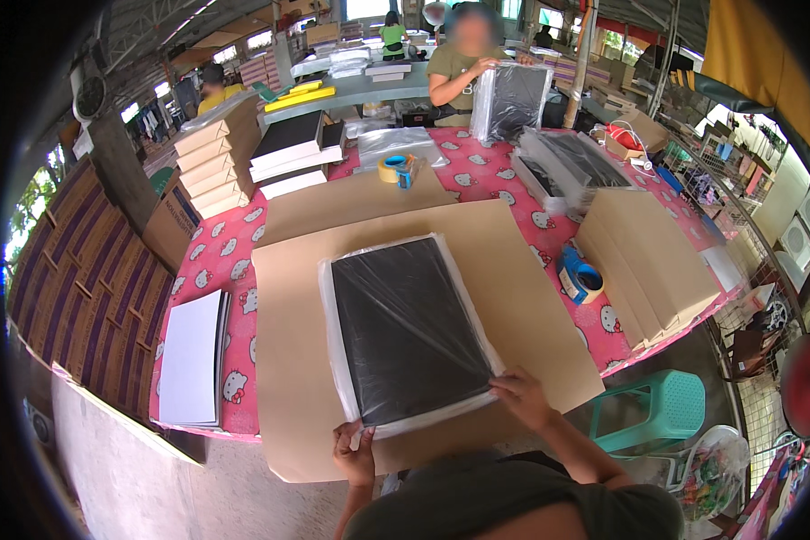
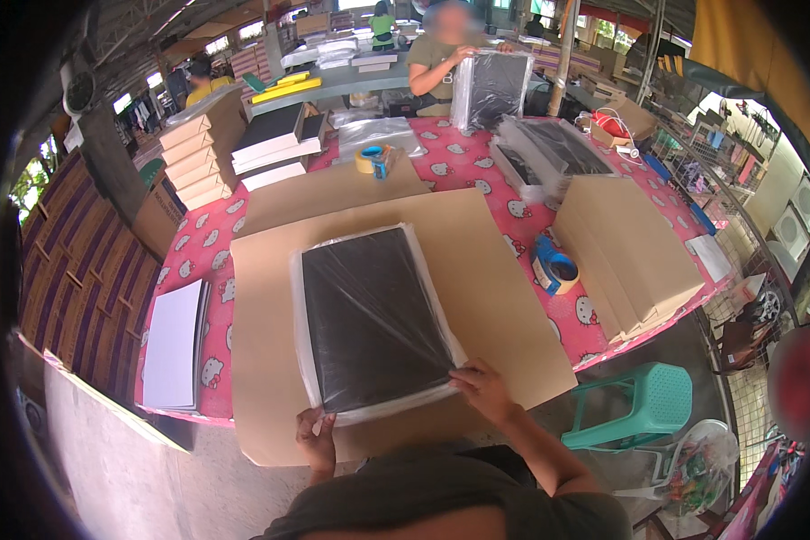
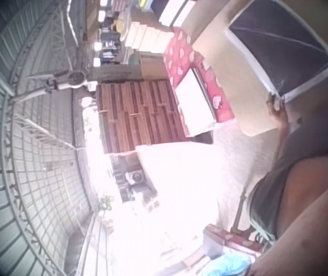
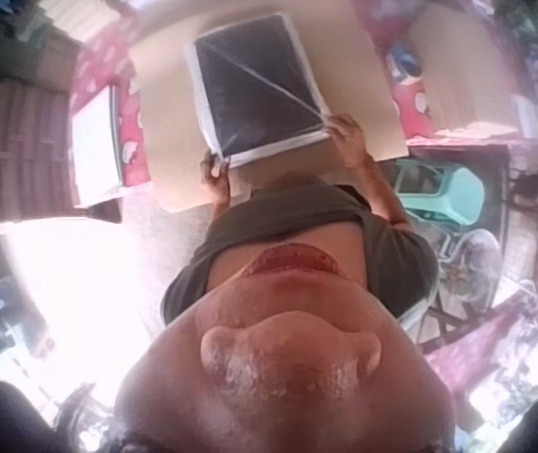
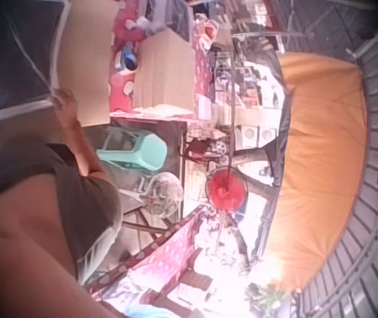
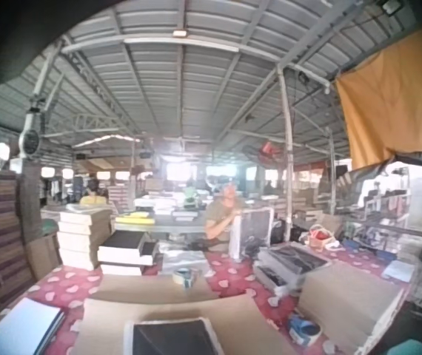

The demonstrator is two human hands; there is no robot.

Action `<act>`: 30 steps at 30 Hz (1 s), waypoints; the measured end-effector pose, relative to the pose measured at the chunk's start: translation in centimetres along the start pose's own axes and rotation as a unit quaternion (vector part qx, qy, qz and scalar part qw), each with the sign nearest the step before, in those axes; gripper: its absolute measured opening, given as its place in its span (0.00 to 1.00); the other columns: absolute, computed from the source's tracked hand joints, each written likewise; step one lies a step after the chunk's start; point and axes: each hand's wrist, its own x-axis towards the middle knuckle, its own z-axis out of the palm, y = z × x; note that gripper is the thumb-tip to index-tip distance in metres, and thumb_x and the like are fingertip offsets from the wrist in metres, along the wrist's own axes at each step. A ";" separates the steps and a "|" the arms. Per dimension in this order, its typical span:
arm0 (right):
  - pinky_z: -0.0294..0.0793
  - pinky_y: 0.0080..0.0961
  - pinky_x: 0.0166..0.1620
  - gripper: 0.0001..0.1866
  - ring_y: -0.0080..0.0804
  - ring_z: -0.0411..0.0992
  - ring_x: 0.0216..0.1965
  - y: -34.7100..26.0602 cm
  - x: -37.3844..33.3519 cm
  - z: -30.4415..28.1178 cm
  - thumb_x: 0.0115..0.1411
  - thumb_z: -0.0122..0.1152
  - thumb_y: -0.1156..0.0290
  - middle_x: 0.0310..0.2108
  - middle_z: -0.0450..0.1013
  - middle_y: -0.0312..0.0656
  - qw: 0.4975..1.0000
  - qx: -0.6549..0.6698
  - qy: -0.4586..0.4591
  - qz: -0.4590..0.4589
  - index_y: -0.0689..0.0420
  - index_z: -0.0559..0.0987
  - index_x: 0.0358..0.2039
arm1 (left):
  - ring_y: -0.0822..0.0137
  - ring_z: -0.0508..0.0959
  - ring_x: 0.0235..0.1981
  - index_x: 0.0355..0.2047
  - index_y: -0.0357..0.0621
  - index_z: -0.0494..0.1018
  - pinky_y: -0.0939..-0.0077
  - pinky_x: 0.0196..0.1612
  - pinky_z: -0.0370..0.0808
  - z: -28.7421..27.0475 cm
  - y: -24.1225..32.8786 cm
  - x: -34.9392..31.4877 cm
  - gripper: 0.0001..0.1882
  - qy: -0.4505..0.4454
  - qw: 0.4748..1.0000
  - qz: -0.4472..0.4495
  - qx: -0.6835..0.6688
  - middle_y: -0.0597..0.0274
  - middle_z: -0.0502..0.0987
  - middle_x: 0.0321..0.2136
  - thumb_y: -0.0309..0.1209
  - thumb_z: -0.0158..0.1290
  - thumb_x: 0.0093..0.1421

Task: The person wraps a board in brown paper by placing it on a sheet, folding the paper over the board, and securing the edges with adhesive tape from a dispenser.

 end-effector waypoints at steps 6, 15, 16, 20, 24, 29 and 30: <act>0.71 0.33 0.39 0.18 0.44 0.72 0.37 14.1 0.6 -7.8 0.54 0.56 0.61 0.34 0.72 0.52 0.954 -0.163 0.161 0.192 0.63 0.74 0.38 | 0.47 0.55 0.56 0.57 0.54 0.56 0.47 0.54 0.51 -8.0 -5.1 1.0 0.43 0.143 0.890 -0.074 0.426 0.56 0.57 0.55 0.50 0.60 0.42; 0.63 0.26 0.19 0.22 0.30 0.65 0.17 24.9 -2.9 -11.9 0.43 0.66 0.53 0.17 0.67 0.41 0.882 -0.109 0.030 0.458 0.58 0.71 0.23 | 0.55 0.65 0.52 0.52 0.38 0.60 0.55 0.49 0.66 -15.6 -11.5 1.8 0.31 0.181 0.737 -0.555 -0.339 0.49 0.65 0.49 0.35 0.58 0.50; 0.54 0.19 0.11 0.20 0.19 0.58 0.09 24.3 -1.3 -11.7 0.44 0.66 0.54 0.10 0.62 0.34 0.835 -0.058 -0.043 0.546 0.56 0.69 0.16 | 0.57 0.67 0.49 0.51 0.37 0.61 0.59 0.47 0.68 -16.7 -13.1 1.1 0.28 0.196 0.757 -0.513 -0.354 0.50 0.67 0.47 0.32 0.56 0.51; 0.54 0.22 0.09 0.25 0.22 0.59 0.07 23.6 0.9 -10.6 0.42 0.67 0.49 0.09 0.62 0.35 0.813 0.014 -0.140 0.565 0.58 0.68 0.15 | 0.61 0.74 0.40 0.47 0.36 0.65 0.70 0.42 0.74 -16.5 -12.6 1.8 0.19 0.233 0.807 -0.381 -0.386 0.55 0.73 0.40 0.24 0.51 0.54; 0.65 0.33 0.16 0.30 0.34 0.67 0.13 28.7 -1.3 -10.0 0.37 0.69 0.46 0.14 0.69 0.44 0.884 -0.394 -0.036 0.248 0.64 0.71 0.19 | 0.63 0.75 0.37 0.44 0.36 0.67 0.73 0.40 0.74 -15.3 -10.0 2.8 0.16 0.209 0.819 -0.350 -0.402 0.57 0.73 0.38 0.24 0.52 0.54; 0.65 0.28 0.23 0.25 0.28 0.66 0.17 26.5 -0.8 -9.4 0.39 0.69 0.54 0.18 0.71 0.40 0.897 -0.130 -0.103 0.410 0.66 0.74 0.21 | 0.68 0.74 0.35 0.43 0.36 0.68 0.77 0.37 0.72 -15.5 -9.7 2.8 0.14 0.117 0.920 -0.264 -0.263 0.61 0.74 0.36 0.24 0.51 0.56; 0.64 0.26 0.22 0.21 0.24 0.65 0.18 25.2 0.2 -9.8 0.42 0.67 0.58 0.17 0.70 0.38 0.884 -0.206 -0.136 0.396 0.66 0.74 0.21 | 0.69 0.74 0.35 0.43 0.36 0.68 0.78 0.37 0.71 -15.6 -10.2 2.5 0.14 0.104 0.929 -0.254 -0.249 0.61 0.74 0.35 0.24 0.51 0.56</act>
